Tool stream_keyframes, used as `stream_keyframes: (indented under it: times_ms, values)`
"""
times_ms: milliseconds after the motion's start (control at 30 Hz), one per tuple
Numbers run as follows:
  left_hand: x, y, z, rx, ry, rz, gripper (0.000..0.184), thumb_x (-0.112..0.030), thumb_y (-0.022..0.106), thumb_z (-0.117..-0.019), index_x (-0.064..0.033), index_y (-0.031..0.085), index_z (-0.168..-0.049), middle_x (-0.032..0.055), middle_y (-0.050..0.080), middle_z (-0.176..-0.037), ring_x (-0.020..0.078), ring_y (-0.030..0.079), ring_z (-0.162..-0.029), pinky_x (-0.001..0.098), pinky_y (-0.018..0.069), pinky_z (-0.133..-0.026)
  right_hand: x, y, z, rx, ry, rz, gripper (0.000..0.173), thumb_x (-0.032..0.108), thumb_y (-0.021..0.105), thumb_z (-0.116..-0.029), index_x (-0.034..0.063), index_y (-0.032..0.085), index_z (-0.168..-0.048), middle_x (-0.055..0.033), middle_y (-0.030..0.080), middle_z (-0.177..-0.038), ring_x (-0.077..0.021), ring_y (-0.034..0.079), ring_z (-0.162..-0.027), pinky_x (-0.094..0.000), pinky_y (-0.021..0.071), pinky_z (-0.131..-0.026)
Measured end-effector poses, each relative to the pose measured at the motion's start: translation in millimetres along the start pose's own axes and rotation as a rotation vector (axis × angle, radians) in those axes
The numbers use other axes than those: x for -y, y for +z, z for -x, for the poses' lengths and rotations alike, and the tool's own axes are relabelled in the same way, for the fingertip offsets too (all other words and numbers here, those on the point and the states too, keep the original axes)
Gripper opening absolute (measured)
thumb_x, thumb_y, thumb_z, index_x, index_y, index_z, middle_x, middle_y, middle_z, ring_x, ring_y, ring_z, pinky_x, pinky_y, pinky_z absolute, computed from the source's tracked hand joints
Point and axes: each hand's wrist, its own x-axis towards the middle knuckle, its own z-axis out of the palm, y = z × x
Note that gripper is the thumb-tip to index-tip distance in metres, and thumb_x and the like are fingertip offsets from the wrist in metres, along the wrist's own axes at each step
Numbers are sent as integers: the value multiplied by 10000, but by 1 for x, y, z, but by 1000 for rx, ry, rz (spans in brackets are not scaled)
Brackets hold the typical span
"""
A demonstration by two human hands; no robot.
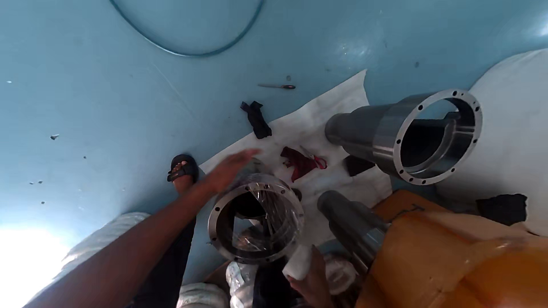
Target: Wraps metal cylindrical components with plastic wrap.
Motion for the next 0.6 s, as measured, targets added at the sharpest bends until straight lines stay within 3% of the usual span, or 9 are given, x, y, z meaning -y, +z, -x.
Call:
stream_keyframes:
  times_ms: [67, 133, 167, 200, 267, 367, 467, 533, 600]
  values:
    - [47, -15, 36, -394, -94, 143, 456, -289, 345, -1120, -11, 506, -1444, 127, 581, -1451, 203, 556, -1340, 398, 447, -1133, -6, 31, -15, 36, 9, -54, 1302, 401, 941, -554, -151, 287, -1537, -383, 331, -1564, -521, 356, -1452, -567, 348, -1197]
    - [101, -13, 88, -560, -292, 72, 394, -219, 462, -1097, 8, 503, -1416, 171, 619, -1352, 245, 625, -1213, 441, 519, -1037, 3, 53, -35, 129, 11, -127, 1254, 351, 947, -585, -146, 298, -1535, -372, 299, -1587, -479, 312, -1489, -519, 305, -1232]
    - [126, -1, 118, -513, -411, -16, 377, -167, 528, -1068, 34, 528, -1387, 197, 633, -1301, 265, 636, -1173, 457, 528, -1017, 11, 60, -42, 195, 31, -162, 1218, 337, 949, -613, -147, 308, -1529, -357, 325, -1581, -434, 335, -1491, -481, 306, -1237]
    - [143, 17, 143, -390, -520, -103, 376, -130, 594, -1031, 49, 555, -1359, 209, 650, -1270, 277, 648, -1158, 458, 534, -1018, 19, 66, -46, 255, 74, -196, 1151, 310, 954, -628, -138, 355, -1504, -321, 419, -1536, -363, 418, -1451, -433, 344, -1221]
    - [168, 56, 176, -53, -646, -182, 506, -157, 709, -961, 48, 547, -1394, 228, 624, -1346, 302, 621, -1247, 452, 495, -1090, 42, 67, -52, 461, 212, -124, 933, 291, 920, -734, -99, 467, -1451, -235, 557, -1449, -258, 518, -1375, -375, 374, -1192]
    - [194, 97, 174, 278, -584, -177, 685, -352, 824, -870, 6, 574, -1397, 181, 605, -1400, 236, 556, -1332, 407, 407, -1169, 79, 58, -61, 817, 234, 151, 701, 407, 721, -958, -22, 512, -1471, -212, 504, -1527, -290, 432, -1463, -453, 283, -1237]
    - [176, 109, 146, 385, -556, -141, 624, -315, 799, -900, 21, 586, -1380, 181, 598, -1407, 211, 527, -1353, 374, 368, -1181, 96, 58, -61, 824, 200, 236, 692, 435, 686, -978, -13, 512, -1476, -218, 494, -1535, -300, 422, -1472, -459, 284, -1235]
    - [168, 104, 139, 413, -510, -172, 523, -252, 713, -966, 53, 585, -1371, 230, 584, -1411, 267, 524, -1357, 401, 360, -1175, 95, 60, -56, 735, 167, 208, 652, 374, 717, -964, -26, 539, -1448, -222, 531, -1498, -285, 461, -1440, -425, 315, -1218]
    - [167, 95, 136, 361, -466, -141, 451, -182, 697, -967, 73, 606, -1327, 250, 610, -1357, 293, 556, -1306, 419, 391, -1143, 98, 60, -54, 661, 135, 204, 602, 306, 726, -960, -39, 559, -1426, -232, 558, -1465, -282, 495, -1409, -405, 341, -1201]
